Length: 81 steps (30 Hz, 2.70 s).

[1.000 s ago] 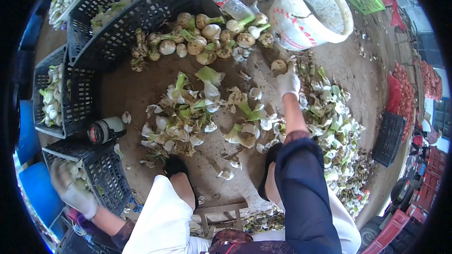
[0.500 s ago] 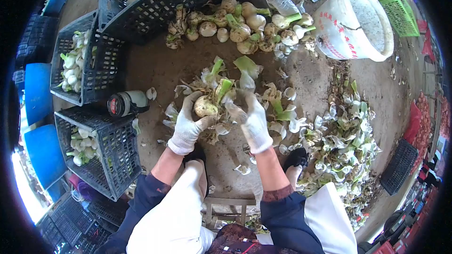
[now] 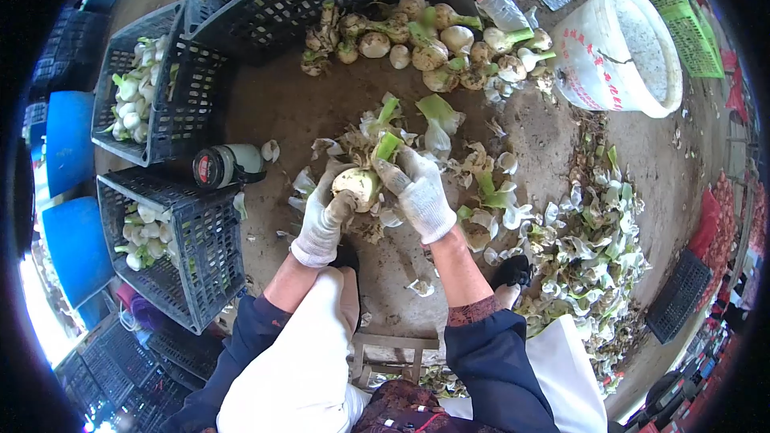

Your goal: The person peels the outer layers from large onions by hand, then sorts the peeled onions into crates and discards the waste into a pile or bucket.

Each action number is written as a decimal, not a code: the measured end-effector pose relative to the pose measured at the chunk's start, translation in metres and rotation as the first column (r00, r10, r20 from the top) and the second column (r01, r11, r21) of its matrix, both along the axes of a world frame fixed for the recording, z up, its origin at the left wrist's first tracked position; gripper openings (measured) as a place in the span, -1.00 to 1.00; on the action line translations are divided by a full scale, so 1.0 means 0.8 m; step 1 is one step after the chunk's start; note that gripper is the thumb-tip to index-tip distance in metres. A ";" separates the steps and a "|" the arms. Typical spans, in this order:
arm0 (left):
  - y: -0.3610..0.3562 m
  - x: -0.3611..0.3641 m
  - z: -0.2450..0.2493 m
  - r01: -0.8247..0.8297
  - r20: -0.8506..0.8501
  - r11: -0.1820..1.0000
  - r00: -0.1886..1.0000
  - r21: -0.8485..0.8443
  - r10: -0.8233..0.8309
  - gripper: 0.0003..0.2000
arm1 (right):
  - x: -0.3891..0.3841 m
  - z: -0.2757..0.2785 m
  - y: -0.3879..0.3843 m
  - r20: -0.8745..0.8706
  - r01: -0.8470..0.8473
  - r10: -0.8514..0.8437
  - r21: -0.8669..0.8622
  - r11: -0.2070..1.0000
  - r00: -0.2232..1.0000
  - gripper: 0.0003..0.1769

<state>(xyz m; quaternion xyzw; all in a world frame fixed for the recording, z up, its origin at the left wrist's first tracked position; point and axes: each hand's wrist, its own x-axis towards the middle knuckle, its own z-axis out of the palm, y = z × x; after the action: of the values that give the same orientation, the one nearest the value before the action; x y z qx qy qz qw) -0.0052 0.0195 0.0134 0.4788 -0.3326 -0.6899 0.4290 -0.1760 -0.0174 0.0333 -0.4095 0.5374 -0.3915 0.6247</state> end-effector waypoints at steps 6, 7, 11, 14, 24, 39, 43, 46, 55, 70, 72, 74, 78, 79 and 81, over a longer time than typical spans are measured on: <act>0.002 -0.004 0.012 0.024 0.143 0.993 0.990 -0.116 -0.008 -0.25 | 0.006 -0.016 0.000 0.007 -0.012 0.012 0.010 1.000 1.000 -0.68; 0.004 -0.002 0.007 -0.005 0.083 0.993 0.996 -0.115 0.015 -0.25 | 0.010 -0.018 -0.001 0.023 0.007 -0.007 0.002 1.000 1.000 -0.70; 0.003 0.006 -0.008 -0.043 -0.067 0.998 0.997 -0.034 0.041 -0.21 | 0.020 0.005 0.004 0.151 0.063 -0.084 0.139 0.988 0.985 -0.71; 0.005 0.005 -0.030 -0.041 -0.331 0.990 0.940 0.135 0.084 -0.38 | 0.013 -0.015 0.013 0.217 0.077 -0.106 0.139 0.987 0.970 -0.69; -0.014 0.017 -0.011 0.176 -0.442 0.785 0.887 0.594 0.135 -0.36 | 0.009 -0.025 0.045 0.243 0.208 -0.237 0.136 0.969 0.941 -0.67; -0.006 0.037 0.054 0.082 0.556 0.940 0.822 -0.330 0.123 -0.71 | 0.022 0.034 0.031 0.267 0.008 -0.097 0.316 0.949 0.959 -0.75; -0.004 0.037 0.048 0.235 0.667 0.906 0.742 -0.353 0.068 -0.86 | 0.009 0.004 0.004 -0.095 -0.076 0.074 -0.014 0.997 0.993 -0.71; -0.001 0.036 0.068 0.340 0.602 0.846 0.798 -0.410 -0.029 -0.87 | 0.009 -0.003 -0.039 -0.226 -0.015 0.018 0.014 1.000 0.974 -0.69; 0.000 0.105 0.077 -0.428 -0.276 0.892 0.848 0.148 0.453 -0.81 | -0.118 -0.054 -0.002 -0.876 -0.306 0.205 0.070 0.950 0.437 -0.58; 0.007 0.115 0.130 -0.379 0.128 0.891 0.899 -0.250 0.418 -0.40 | -0.084 -0.094 -0.168 -0.773 0.145 -0.317 -0.286 0.947 0.549 -0.55; -0.013 0.094 0.082 0.138 0.545 0.938 0.836 -0.318 0.061 -0.33 | -0.089 -0.100 -0.168 -0.752 0.144 -0.316 -0.287 0.947 0.578 -0.63; -0.039 0.039 0.078 0.187 0.518 0.950 0.855 -0.250 -0.032 -0.31 | -0.078 -0.076 -0.134 -0.520 0.203 -0.272 -0.186 0.961 0.810 -0.68; -0.058 0.005 0.018 0.214 0.508 0.896 0.861 -0.389 0.015 -0.15 | -0.014 0.011 -0.042 0.289 0.175 -0.234 0.216 0.960 0.928 -0.66; -0.056 0.012 0.017 0.219 0.509 0.920 0.860 -0.325 -0.025 -0.14 | 0.000 0.009 -0.033 0.055 0.149 -0.148 -0.017 0.989 0.987 -0.63; -0.045 0.017 0.018 0.226 0.546 0.916 0.838 -0.332 -0.009 -0.15 | 0.023 0.013 -0.022 -0.237 0.068 -0.125 -0.234 0.970 0.964 -0.59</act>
<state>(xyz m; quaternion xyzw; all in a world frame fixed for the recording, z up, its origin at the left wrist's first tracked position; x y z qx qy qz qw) 0.0083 -0.0162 0.0277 0.5364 -0.5959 -0.4766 0.3606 -0.1577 -0.0349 0.0436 -0.4965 0.5836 -0.4249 0.4820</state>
